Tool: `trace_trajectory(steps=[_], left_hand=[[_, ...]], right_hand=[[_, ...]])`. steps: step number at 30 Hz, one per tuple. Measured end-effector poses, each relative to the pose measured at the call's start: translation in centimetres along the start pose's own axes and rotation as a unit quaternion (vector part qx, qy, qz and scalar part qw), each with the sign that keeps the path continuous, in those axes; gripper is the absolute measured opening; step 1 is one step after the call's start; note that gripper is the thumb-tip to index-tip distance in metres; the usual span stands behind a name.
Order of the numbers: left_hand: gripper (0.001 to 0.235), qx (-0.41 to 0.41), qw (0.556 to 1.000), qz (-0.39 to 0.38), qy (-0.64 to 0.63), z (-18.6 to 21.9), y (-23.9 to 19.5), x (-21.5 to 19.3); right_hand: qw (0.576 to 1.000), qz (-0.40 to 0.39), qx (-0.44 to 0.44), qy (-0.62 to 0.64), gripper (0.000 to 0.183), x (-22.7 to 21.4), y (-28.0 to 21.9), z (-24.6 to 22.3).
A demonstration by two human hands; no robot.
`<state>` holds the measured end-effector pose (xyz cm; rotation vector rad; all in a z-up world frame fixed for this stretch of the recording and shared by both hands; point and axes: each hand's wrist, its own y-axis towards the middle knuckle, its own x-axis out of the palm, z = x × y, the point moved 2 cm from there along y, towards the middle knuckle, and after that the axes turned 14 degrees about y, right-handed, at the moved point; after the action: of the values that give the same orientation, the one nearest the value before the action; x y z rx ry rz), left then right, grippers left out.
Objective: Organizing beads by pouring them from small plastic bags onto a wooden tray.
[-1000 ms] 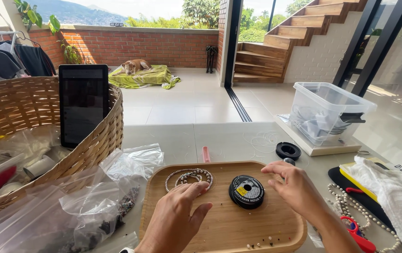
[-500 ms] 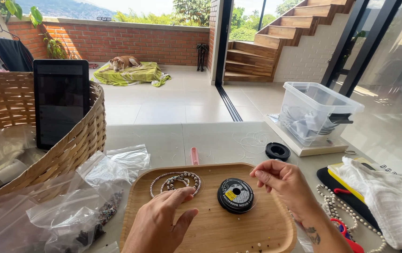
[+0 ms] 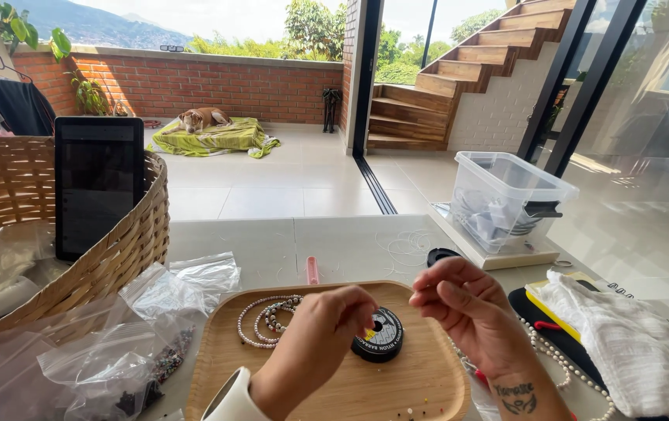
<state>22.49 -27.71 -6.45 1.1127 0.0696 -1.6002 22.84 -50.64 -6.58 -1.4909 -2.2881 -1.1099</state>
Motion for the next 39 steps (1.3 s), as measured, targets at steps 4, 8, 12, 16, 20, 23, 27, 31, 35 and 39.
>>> trace_trajectory(steps=[4,8,12,16,20,23,27,31,35,39], left_hand=[[0.024,-0.032,0.999,0.013,-0.022,0.5,4.5,-0.3],[0.028,-0.043,0.997,0.010,-0.058,-1.2,9.9,2.7],[0.026,-0.076,0.996,-0.034,0.045,-5.6,13.6,6.5],[0.026,-0.091,0.991,-0.005,0.101,-6.6,13.5,4.8],[0.028,-0.108,0.994,-0.008,0.012,-3.5,12.4,1.9],[0.023,-0.076,0.996,-0.017,0.043,-2.2,11.9,1.7],[0.022,-0.031,0.996,-0.026,0.080,-0.4,10.4,1.1],[0.022,0.012,0.999,-0.014,0.046,1.2,7.2,-0.5],[0.023,0.001,1.000,-0.004,-0.014,0.3,3.2,-2.3],[0.025,-0.115,0.987,0.040,-0.105,-2.9,0.1,-3.3]], right_hand=[[0.893,0.197,0.068,-0.399,0.038,0.3,0.8,-1.4],[0.832,0.177,0.106,-0.516,0.055,-2.4,1.0,0.2],[0.779,0.169,0.172,-0.579,0.064,-1.3,1.0,0.2],[0.738,0.106,0.226,-0.627,0.088,-2.4,1.2,0.4],[0.735,0.055,0.227,-0.636,0.085,-4.4,0.9,2.2],[0.780,0.051,0.166,-0.601,0.049,-5.6,1.2,3.4],[0.744,0.016,0.131,-0.655,0.026,-5.2,1.2,3.3],[0.732,0.015,0.188,-0.655,0.029,-3.5,0.7,2.9],[0.722,-0.012,0.220,-0.656,0.021,-1.6,0.0,1.0],[0.770,-0.013,0.371,-0.519,0.029,2.2,-1.4,1.0]])
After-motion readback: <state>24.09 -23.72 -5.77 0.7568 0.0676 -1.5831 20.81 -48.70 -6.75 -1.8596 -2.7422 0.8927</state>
